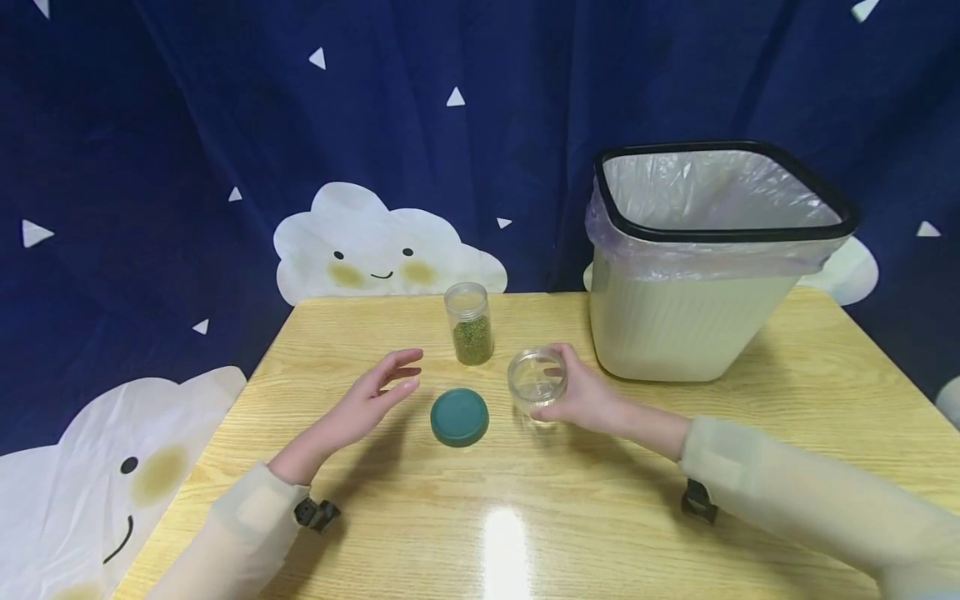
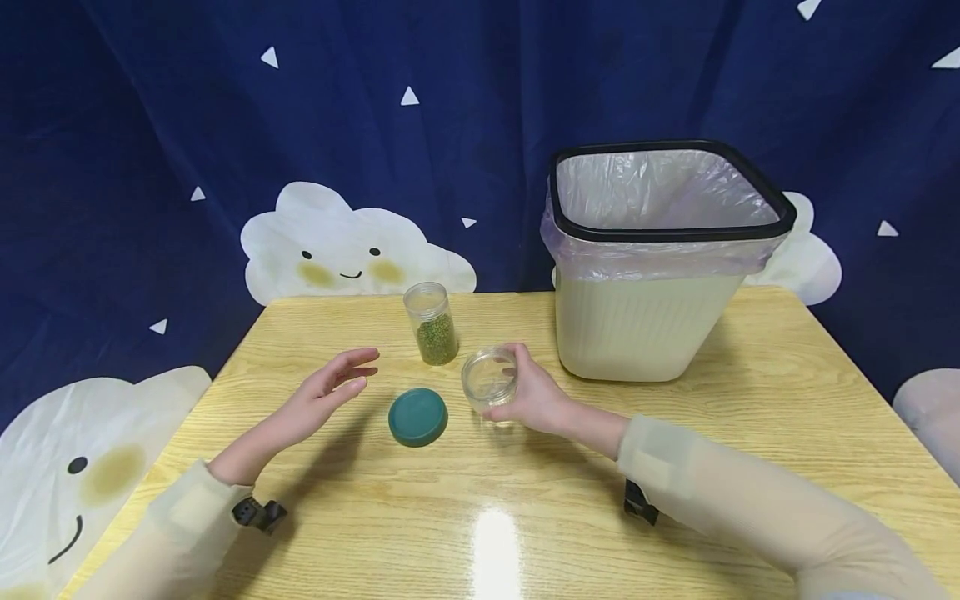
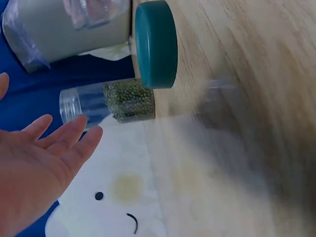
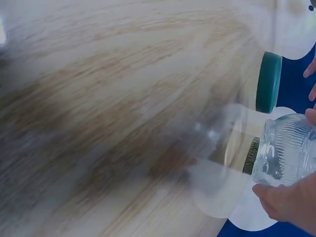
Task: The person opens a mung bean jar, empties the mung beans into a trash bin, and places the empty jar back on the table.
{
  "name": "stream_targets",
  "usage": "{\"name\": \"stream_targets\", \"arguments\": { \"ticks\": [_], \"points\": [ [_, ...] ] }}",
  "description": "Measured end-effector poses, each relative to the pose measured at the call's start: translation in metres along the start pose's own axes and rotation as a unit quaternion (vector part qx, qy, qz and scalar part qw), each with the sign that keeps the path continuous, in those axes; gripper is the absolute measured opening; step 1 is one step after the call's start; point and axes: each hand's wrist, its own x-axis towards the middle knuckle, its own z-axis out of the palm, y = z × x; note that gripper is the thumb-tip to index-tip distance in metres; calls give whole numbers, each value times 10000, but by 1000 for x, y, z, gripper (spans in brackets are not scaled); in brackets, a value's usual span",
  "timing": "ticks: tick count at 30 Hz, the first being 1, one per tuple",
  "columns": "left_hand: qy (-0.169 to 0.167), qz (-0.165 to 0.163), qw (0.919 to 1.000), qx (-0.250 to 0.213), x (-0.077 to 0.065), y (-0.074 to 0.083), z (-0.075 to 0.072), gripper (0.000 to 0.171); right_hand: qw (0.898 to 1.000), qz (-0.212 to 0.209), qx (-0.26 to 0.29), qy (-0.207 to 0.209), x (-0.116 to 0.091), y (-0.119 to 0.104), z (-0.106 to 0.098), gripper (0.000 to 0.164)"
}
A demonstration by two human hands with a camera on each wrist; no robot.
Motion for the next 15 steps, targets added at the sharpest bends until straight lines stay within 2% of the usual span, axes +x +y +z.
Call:
{"name": "stream_targets", "arguments": {
  "ticks": [6,15],
  "points": [
    [257,-400,9940,-983,-1,-9,-10,46,10000,-5,10,-80,2,6,2,88],
    [526,-682,9844,-1537,-5,-13,-21,50,9998,95,23,-155,2,13,5,91]
  ]
}}
